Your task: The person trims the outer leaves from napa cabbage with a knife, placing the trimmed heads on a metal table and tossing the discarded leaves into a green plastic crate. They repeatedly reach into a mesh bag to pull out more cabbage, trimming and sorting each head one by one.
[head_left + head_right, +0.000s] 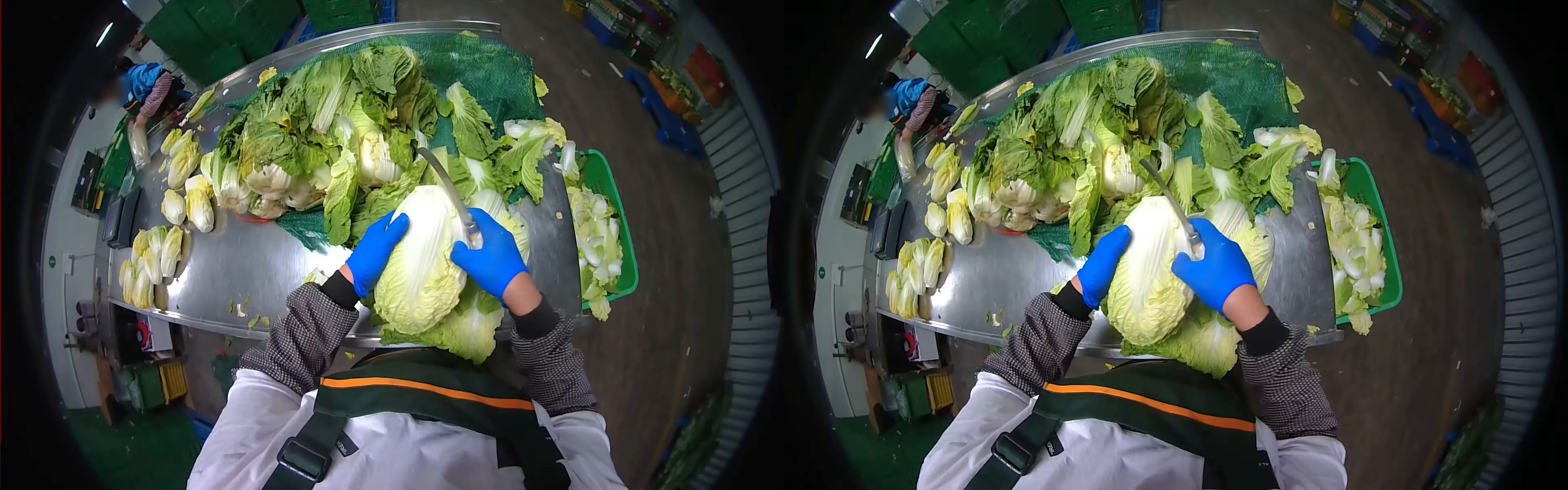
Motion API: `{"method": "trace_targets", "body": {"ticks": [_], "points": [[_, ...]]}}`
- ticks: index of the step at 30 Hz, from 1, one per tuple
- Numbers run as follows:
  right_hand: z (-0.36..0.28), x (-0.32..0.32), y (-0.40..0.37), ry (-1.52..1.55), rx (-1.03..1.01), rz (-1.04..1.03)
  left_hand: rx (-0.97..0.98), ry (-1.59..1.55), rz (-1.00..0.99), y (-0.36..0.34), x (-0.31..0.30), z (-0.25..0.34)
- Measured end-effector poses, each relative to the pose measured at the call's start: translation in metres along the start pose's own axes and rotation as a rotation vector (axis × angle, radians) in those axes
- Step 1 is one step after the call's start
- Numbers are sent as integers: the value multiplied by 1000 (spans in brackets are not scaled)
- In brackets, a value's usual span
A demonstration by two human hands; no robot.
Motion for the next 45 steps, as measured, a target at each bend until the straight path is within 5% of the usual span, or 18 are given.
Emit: {"method": "trace_targets", "body": {"ticks": [4, 6, 8, 10, 12, 16, 21, 23, 29, 36, 42, 45], "points": [[23, -27, 1, 103, -86, -82, -302, -383, -270, -1, -7, -19], [57, -42, 7, -10, 105, -130, -370, -526, -322, -7, -5, -24], [91, -50, 8, -260, 24, -8, -267, -613, -349, -9, 4, -13], [34, -43, 0, -473, 78, 5, -212, -595, -315, -3, 4, -6], [-4, -30, -1, -299, -3, 24, -228, -476, -211, 5, -2, -8], [-20, -6, -2, -241, -17, 74, 138, -106, -121, 4, 22, 20], [0, 3, -1, -131, 23, 62, 277, -78, 8, 9, 23, 9], [16, 7, 1, 46, 77, 53, 268, -83, 6, 13, 13, 2], [-4, 1, 3, -100, 79, -74, 215, -174, -42, 8, 8, 6], [0, 17, 4, -187, 30, 82, 386, 87, 73, -6, 6, 18], [-7, -1, 7, -170, 76, -8, 192, -111, -92, -8, -9, 15], [40, -21, 19, -30, 33, -49, 80, -268, -198, -6, -28, 1]]}}
Point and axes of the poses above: each hand's wrist, its own y-axis towards the middle knuckle, its own x-axis out of the palm, z = x × y, the point moved 5 cm from there along y, towards the middle knuckle, and after that the axes turned 10 degrees about -x, right-handed, at the moved point
